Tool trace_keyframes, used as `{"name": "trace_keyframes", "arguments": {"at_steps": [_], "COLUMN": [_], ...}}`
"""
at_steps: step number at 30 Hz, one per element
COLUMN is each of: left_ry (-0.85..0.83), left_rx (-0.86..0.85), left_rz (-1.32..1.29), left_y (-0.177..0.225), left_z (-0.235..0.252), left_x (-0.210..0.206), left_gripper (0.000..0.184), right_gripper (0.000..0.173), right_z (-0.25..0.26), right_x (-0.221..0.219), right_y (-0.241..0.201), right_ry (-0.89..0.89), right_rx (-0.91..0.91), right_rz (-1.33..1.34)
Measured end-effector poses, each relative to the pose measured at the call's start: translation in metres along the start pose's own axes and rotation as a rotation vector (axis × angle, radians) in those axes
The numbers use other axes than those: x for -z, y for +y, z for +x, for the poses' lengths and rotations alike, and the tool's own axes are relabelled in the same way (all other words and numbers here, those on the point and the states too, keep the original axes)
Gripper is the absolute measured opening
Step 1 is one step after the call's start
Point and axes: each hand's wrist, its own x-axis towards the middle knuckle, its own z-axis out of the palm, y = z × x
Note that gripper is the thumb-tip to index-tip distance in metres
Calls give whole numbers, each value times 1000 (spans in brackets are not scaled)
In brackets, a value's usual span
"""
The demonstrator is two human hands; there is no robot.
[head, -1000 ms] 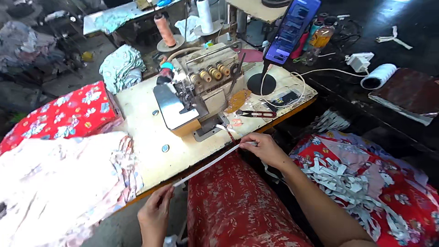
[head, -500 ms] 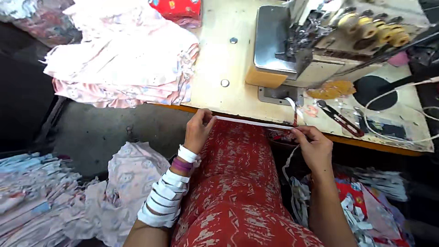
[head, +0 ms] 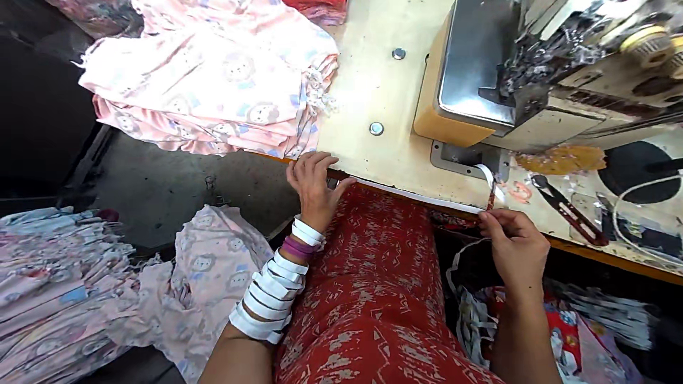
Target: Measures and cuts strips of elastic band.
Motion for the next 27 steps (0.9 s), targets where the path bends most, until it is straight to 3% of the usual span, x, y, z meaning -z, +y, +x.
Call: {"name": "trace_keyframes", "arguments": {"at_steps": [12,15,20,23,27], "left_ry": [-75,-124,-251,-238,-231], "left_rx": [16,32,30,33,6], "left_rz": [-34,-31,-42,-42,-30], "left_y": [2,2,1,0,-2], "left_z": [14,20,28,29,27], "left_x": [4,8,17,16,14], "left_gripper": [37,39,46,46,46], "right_gripper": [25,26,14,13,17], "right_z": [2,2,-5,-17,-20], "right_x": [2,16,80,101,79], "right_y": [-2,-3,12,28,28], "right_ry": [-13,-155,-464,-305,28], "right_rx": [-14,-41,-190,-214,-335], "right_rz": [-21,68,130,57,-23]}}
